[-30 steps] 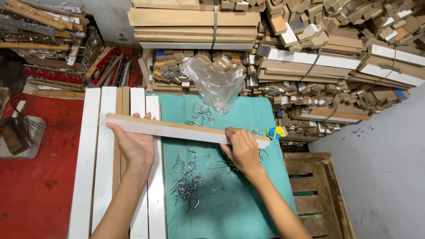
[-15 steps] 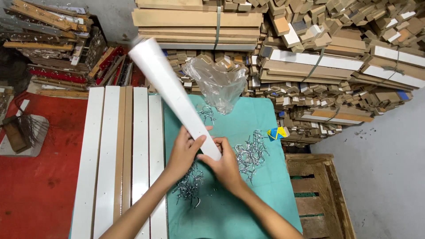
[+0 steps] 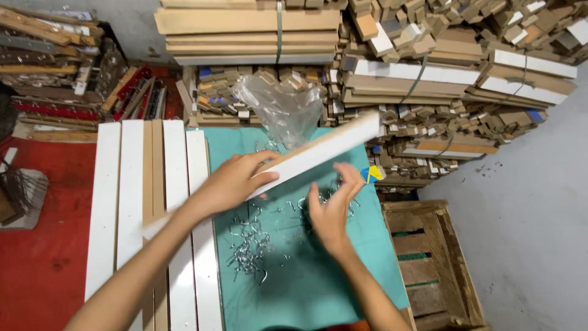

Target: Attach metal hooks to a wooden board and press them in using a wooden strip

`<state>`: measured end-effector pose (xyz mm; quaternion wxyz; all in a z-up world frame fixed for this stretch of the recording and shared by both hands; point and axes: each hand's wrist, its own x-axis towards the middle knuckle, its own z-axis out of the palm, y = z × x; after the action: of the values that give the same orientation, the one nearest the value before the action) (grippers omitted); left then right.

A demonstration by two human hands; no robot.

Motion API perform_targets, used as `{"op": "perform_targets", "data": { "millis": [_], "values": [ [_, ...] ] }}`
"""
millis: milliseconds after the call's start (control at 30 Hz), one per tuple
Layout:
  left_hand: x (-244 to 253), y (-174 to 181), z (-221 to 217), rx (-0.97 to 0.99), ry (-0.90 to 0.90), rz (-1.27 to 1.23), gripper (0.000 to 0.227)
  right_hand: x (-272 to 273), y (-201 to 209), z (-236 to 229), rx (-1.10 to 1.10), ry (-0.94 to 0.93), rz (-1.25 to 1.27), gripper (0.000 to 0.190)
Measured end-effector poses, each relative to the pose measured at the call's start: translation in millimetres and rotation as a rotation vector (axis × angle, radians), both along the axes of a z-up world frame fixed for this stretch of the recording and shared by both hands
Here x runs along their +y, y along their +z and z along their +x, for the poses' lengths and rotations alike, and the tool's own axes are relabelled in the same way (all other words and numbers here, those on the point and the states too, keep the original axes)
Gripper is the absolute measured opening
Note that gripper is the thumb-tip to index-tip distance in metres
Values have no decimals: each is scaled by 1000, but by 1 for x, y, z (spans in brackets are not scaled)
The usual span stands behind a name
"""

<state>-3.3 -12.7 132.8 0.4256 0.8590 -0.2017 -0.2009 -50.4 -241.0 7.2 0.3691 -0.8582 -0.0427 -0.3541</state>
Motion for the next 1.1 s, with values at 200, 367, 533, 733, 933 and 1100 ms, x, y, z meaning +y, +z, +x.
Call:
{"op": "perform_targets", "data": {
  "millis": [200, 367, 533, 733, 933, 1100],
  "values": [
    [11, -17, -8, -62, -130, 361, 35, -22, -10, 23, 210, 106, -600, 64],
    [31, -107, -5, -221, -67, 470, 27, -14, -48, 39, 339, 166, -618, 55],
    [24, -164, -18, -542, 88, 637, 31, -5, -80, 56, 340, 210, -583, 53],
    [19, -191, -22, -807, 139, 668, 62, 1, -75, 53, 424, 310, -463, 68],
    [20, -193, -22, -806, 151, 666, 60, -18, -71, 33, 488, 176, -549, 42],
    [19, -196, -21, -802, 189, 573, 56, -25, -85, 23, 766, 286, -690, 21]
  ]
}}
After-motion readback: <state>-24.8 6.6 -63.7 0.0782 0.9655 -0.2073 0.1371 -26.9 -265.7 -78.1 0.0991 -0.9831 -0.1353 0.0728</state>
